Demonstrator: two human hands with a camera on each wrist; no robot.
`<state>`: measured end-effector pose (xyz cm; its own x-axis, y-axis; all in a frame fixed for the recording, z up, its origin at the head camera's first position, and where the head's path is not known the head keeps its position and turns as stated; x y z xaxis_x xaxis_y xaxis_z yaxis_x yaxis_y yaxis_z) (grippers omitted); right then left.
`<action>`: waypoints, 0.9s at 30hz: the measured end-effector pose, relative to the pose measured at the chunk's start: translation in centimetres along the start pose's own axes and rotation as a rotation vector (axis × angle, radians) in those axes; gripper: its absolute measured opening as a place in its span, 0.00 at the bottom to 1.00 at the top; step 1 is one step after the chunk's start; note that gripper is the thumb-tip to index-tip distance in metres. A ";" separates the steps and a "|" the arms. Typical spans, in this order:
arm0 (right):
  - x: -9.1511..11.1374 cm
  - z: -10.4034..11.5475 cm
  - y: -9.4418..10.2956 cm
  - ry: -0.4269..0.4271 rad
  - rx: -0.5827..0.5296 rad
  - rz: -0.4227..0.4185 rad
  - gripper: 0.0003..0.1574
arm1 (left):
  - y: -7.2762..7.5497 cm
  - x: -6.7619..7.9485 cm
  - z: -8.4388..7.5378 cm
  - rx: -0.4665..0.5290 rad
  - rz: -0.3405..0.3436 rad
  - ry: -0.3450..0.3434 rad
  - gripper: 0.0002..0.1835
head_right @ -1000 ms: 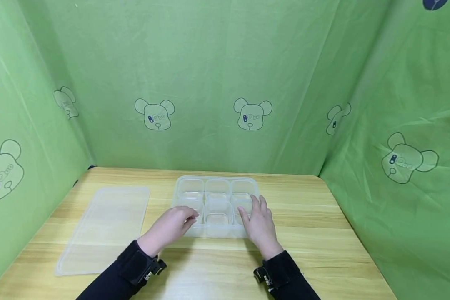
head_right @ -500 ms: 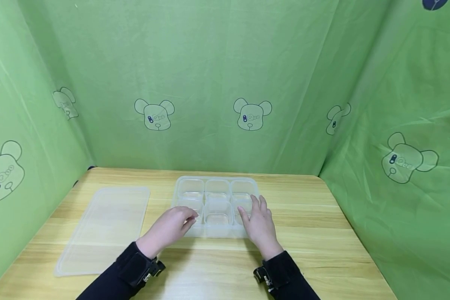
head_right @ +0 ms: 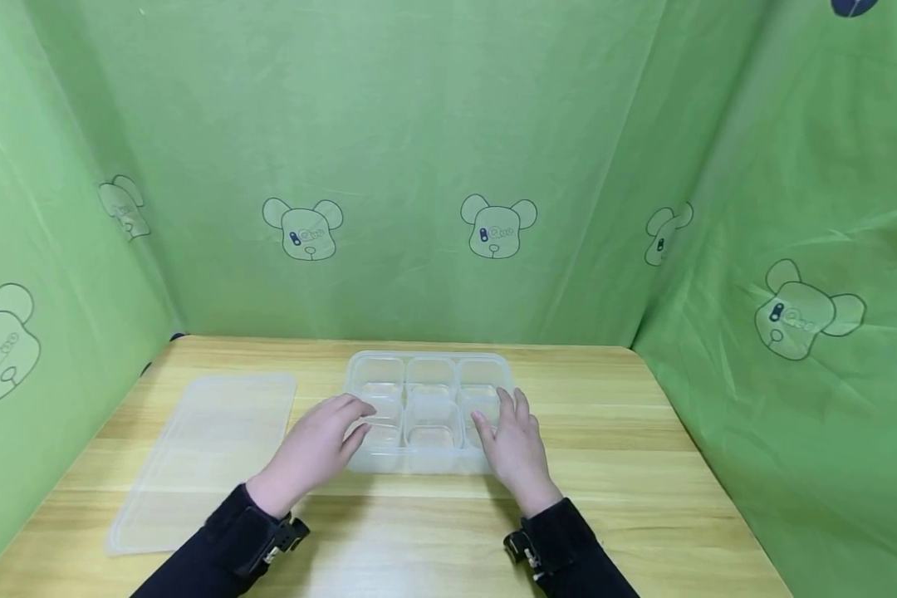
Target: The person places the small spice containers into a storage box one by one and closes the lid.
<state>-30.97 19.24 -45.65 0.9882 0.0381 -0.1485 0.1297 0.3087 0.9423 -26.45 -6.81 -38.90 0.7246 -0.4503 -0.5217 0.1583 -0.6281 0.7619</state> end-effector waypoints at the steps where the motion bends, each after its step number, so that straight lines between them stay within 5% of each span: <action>1: 0.0 0.0 0.0 0.001 0.000 -0.003 0.48 | 0.3 0.1 0.2 -0.006 -0.001 0.010 0.10; 27: 0.0 0.2 0.2 0.003 0.013 -0.010 0.47 | 6.2 6.1 8.1 -0.138 -0.083 0.234 0.12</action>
<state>-30.97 19.12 -45.44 0.9866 0.0380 -0.1588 0.1406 0.2968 0.9445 -26.45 -18.57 -40.47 0.8380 -0.2319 -0.4940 0.3020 -0.5569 0.7737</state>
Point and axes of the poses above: each hand's wrist, its own x-axis away from the middle knuckle, its own y-axis out of the back of the hand, z = x × y, the point moved 9 cm from there along -x, towards the middle knuckle, and after that the axes turned 11 degrees about x, right-handed, at the moved point
